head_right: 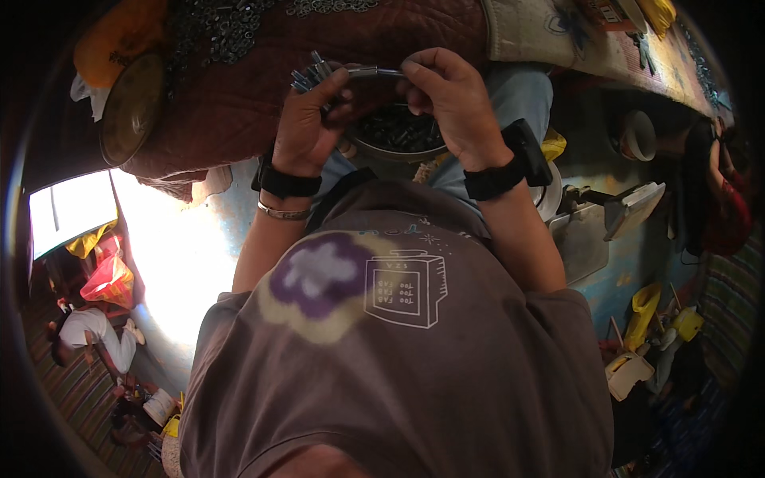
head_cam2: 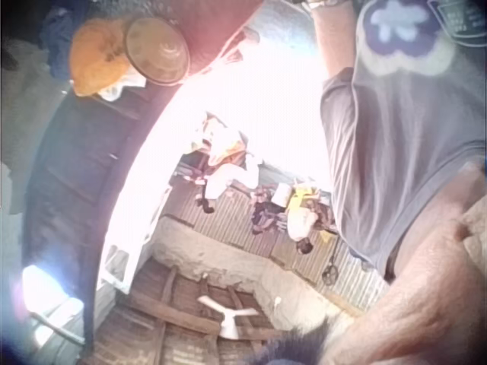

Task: The recorder is assembling multiple bolts by threading washers and nuts onto them from a large pile of hardware.

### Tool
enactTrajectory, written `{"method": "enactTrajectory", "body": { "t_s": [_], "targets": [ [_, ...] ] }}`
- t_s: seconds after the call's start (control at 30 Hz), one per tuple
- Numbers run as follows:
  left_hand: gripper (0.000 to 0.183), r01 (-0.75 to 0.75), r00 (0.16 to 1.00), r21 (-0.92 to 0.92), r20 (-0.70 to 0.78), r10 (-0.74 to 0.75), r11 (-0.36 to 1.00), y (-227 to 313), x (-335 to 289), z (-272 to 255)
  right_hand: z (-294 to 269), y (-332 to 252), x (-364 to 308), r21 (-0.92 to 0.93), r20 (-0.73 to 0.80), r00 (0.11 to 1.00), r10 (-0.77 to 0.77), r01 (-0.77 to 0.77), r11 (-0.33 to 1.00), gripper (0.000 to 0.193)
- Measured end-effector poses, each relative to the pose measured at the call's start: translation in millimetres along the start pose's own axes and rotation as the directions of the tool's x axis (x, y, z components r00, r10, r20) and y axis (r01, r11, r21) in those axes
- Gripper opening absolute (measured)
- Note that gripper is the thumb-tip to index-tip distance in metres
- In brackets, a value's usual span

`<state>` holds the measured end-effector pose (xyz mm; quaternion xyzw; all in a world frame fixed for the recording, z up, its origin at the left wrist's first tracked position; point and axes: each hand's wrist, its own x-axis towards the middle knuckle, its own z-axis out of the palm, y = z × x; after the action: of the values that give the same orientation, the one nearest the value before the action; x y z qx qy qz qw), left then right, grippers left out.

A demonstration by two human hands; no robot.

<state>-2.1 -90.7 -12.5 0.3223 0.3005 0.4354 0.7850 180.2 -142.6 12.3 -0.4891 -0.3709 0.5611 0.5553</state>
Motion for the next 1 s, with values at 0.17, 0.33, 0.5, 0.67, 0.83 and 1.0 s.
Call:
{"method": "enactTrajectory", "body": {
  "t_s": [0.17, 0.33, 0.5, 0.67, 0.83, 1.0],
  "targets": [
    [0.007, 0.001, 1.000, -0.201, 0.028, 0.005, 0.980, -8, 0, 8, 11, 13, 0, 0.285, 0.053, 0.998, 0.040, -0.053, 0.957, 0.013],
    [0.008, -0.027, 0.999, -0.185, 0.017, 0.031, 0.982, -8, 3, 8, 19, 18, -3, 0.310, 0.034, 0.998, 0.058, -0.066, 0.949, 0.013],
    [0.010, -0.035, 0.999, -0.232, 0.001, 0.036, 0.972, -11, 5, 5, 32, 20, -8, 0.436, 0.056, 0.990, 0.133, -0.144, 0.888, 0.013],
    [0.012, -0.042, 0.999, -0.192, 0.008, 0.044, 0.980, -13, 6, 4, 41, 18, -9, 0.086, -0.081, 0.997, -0.004, 0.011, 0.996, 0.017],
    [0.010, -0.004, 0.995, -0.301, -0.097, -0.026, 0.954, -10, 2, 16, 47, 15, -8, -0.424, -0.064, 0.968, -0.243, 0.194, 0.885, 0.021],
    [0.011, 0.070, 0.996, -0.373, -0.027, -0.086, 0.925, -16, 3, 3, 45, 16, -12, -0.603, 0.059, 0.887, -0.459, 0.398, 0.691, 0.021]
  ]
}}
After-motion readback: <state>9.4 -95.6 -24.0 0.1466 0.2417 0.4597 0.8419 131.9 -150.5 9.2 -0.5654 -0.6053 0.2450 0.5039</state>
